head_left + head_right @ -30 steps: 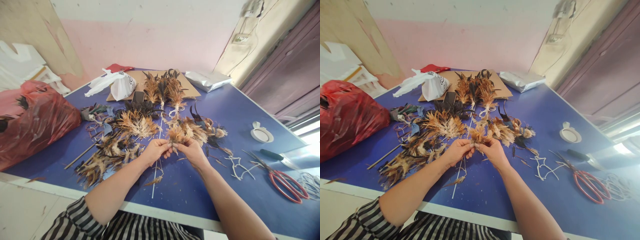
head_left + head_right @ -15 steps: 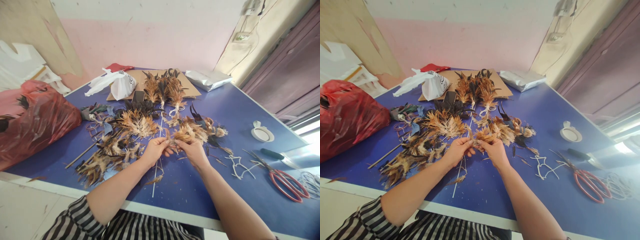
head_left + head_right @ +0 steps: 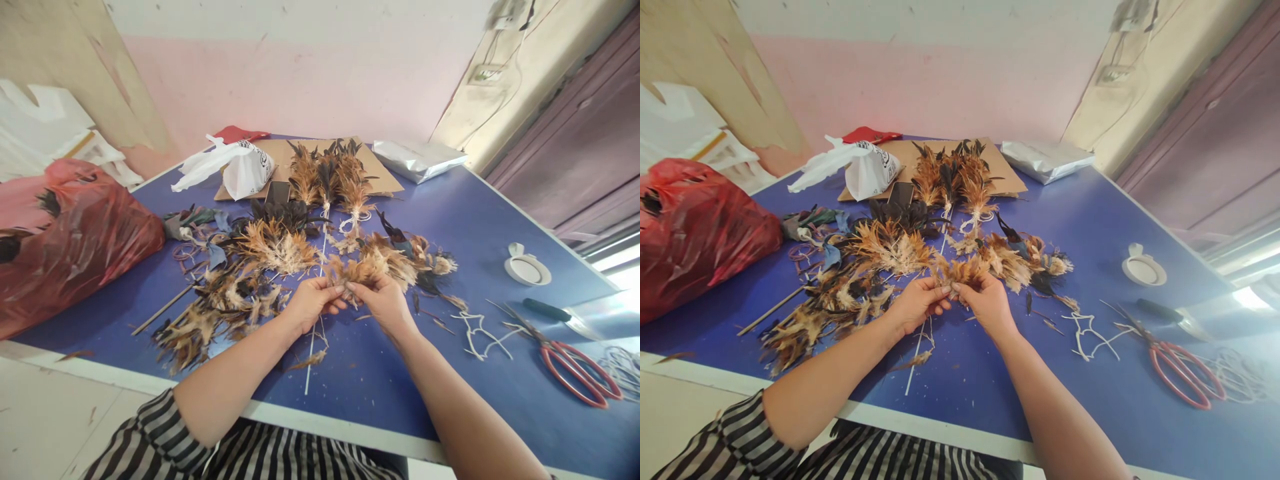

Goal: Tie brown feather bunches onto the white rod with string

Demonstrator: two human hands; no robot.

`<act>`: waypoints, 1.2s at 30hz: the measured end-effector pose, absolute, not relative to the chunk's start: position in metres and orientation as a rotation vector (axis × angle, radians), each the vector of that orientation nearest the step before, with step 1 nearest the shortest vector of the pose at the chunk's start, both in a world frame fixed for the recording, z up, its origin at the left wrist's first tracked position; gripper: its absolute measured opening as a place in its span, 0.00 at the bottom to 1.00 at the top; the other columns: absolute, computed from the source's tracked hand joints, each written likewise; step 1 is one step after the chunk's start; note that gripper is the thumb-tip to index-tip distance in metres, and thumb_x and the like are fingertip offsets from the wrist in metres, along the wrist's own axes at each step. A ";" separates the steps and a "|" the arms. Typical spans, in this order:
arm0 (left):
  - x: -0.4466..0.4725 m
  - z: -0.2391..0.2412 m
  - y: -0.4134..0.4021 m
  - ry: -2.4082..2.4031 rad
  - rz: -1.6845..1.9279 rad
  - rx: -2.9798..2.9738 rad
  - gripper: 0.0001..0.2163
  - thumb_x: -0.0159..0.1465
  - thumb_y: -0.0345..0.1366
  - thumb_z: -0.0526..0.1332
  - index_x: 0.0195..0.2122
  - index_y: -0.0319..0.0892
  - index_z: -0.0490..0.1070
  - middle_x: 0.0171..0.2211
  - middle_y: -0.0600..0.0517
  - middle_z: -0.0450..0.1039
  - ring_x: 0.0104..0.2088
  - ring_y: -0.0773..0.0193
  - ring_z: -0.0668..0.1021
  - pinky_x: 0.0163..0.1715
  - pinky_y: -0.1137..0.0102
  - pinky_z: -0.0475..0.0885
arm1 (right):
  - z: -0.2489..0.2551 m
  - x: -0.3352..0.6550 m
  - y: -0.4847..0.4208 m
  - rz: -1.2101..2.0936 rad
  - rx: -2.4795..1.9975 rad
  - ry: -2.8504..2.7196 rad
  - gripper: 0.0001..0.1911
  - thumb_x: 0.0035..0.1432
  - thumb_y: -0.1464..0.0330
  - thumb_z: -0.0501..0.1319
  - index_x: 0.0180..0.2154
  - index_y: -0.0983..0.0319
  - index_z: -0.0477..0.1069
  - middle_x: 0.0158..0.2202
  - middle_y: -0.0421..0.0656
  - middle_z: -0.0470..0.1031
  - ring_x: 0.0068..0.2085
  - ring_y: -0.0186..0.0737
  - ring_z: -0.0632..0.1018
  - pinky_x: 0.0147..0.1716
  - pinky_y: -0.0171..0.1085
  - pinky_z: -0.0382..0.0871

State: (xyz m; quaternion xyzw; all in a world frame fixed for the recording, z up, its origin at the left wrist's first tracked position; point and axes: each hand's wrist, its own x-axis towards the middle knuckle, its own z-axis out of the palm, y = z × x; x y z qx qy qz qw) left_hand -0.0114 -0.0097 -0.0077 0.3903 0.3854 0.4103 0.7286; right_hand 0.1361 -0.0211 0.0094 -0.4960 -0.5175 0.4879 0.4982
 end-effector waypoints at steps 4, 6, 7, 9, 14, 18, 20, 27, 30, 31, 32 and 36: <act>-0.010 -0.009 -0.010 0.862 0.904 0.850 0.10 0.50 0.35 0.64 0.28 0.33 0.69 0.22 0.50 0.72 0.19 0.72 0.73 0.17 0.80 0.66 | 0.007 0.137 -0.020 1.151 -1.230 -1.284 0.15 0.43 0.63 0.65 0.33 0.64 0.70 0.27 0.42 0.75 0.25 0.36 0.73 0.25 0.35 0.66; -0.010 -0.007 -0.012 0.857 0.909 0.901 0.09 0.52 0.35 0.63 0.29 0.33 0.69 0.23 0.50 0.72 0.20 0.72 0.74 0.18 0.79 0.67 | 0.005 0.137 -0.020 1.140 -1.246 -1.300 0.14 0.43 0.63 0.65 0.32 0.64 0.70 0.26 0.42 0.75 0.25 0.36 0.73 0.25 0.35 0.66; -0.009 -0.006 -0.013 0.853 0.911 0.934 0.09 0.52 0.36 0.63 0.29 0.34 0.69 0.24 0.49 0.73 0.20 0.71 0.74 0.18 0.79 0.67 | 0.005 0.137 -0.019 1.137 -1.249 -1.306 0.14 0.43 0.63 0.64 0.33 0.64 0.70 0.26 0.42 0.75 0.25 0.36 0.73 0.25 0.35 0.66; -0.008 -0.003 -0.015 0.854 0.909 1.009 0.09 0.53 0.37 0.62 0.29 0.34 0.69 0.27 0.48 0.73 0.21 0.71 0.74 0.19 0.77 0.68 | 0.005 0.137 -0.019 1.129 -1.249 -1.324 0.14 0.44 0.64 0.63 0.33 0.64 0.69 0.25 0.41 0.74 0.24 0.36 0.73 0.26 0.35 0.66; -0.006 -0.004 -0.017 0.881 0.879 1.184 0.10 0.56 0.37 0.58 0.26 0.34 0.69 0.22 0.49 0.71 0.19 0.71 0.72 0.20 0.76 0.68 | 0.006 0.136 -0.021 0.994 -1.314 -1.446 0.09 0.46 0.65 0.61 0.29 0.63 0.69 0.22 0.40 0.73 0.23 0.36 0.72 0.25 0.35 0.65; -0.007 -0.008 -0.017 0.876 0.835 1.218 0.09 0.57 0.36 0.57 0.25 0.35 0.68 0.19 0.52 0.68 0.17 0.73 0.70 0.20 0.76 0.67 | 0.006 0.136 -0.022 0.976 -1.340 -1.526 0.07 0.48 0.65 0.60 0.26 0.63 0.67 0.19 0.39 0.71 0.23 0.36 0.71 0.24 0.34 0.64; -0.008 -0.008 -0.016 0.882 0.799 1.211 0.10 0.57 0.37 0.57 0.24 0.35 0.67 0.19 0.53 0.67 0.17 0.74 0.69 0.19 0.76 0.66 | 0.007 0.137 -0.022 1.038 -1.333 -1.535 0.07 0.47 0.65 0.61 0.26 0.63 0.67 0.19 0.39 0.70 0.23 0.35 0.71 0.25 0.35 0.64; -0.012 -0.005 -0.013 0.926 0.745 1.148 0.13 0.55 0.41 0.59 0.22 0.35 0.67 0.17 0.54 0.66 0.17 0.74 0.68 0.18 0.77 0.64 | 0.009 0.137 -0.019 1.303 -1.241 -1.336 0.22 0.41 0.66 0.65 0.40 0.61 0.63 0.27 0.40 0.72 0.25 0.35 0.73 0.25 0.35 0.69; -0.012 -0.006 -0.012 0.944 0.764 1.133 0.13 0.54 0.41 0.60 0.22 0.35 0.67 0.17 0.54 0.65 0.17 0.74 0.67 0.17 0.77 0.63 | 0.009 0.137 -0.019 1.297 -1.291 -1.323 0.22 0.41 0.64 0.65 0.40 0.62 0.64 0.26 0.40 0.71 0.24 0.33 0.71 0.22 0.33 0.67; -0.012 -0.006 -0.012 0.939 0.764 1.135 0.13 0.54 0.42 0.60 0.22 0.35 0.67 0.18 0.54 0.65 0.17 0.74 0.67 0.17 0.77 0.63 | 0.009 0.138 -0.019 1.290 -1.309 -1.344 0.21 0.41 0.64 0.65 0.38 0.63 0.65 0.25 0.39 0.71 0.23 0.32 0.70 0.20 0.31 0.64; -0.012 -0.006 -0.013 0.927 0.760 1.141 0.13 0.53 0.42 0.60 0.22 0.35 0.67 0.18 0.53 0.65 0.17 0.74 0.67 0.17 0.77 0.63 | 0.010 0.139 -0.020 1.298 -1.321 -1.371 0.19 0.41 0.63 0.65 0.36 0.64 0.67 0.24 0.39 0.70 0.22 0.30 0.68 0.18 0.30 0.62; -0.013 -0.007 -0.014 0.863 0.695 1.188 0.14 0.54 0.44 0.59 0.22 0.36 0.67 0.17 0.54 0.65 0.16 0.74 0.67 0.18 0.77 0.62 | 0.010 0.143 -0.021 1.468 -1.283 -1.422 0.16 0.44 0.60 0.64 0.30 0.66 0.69 0.20 0.39 0.69 0.18 0.27 0.63 0.15 0.28 0.52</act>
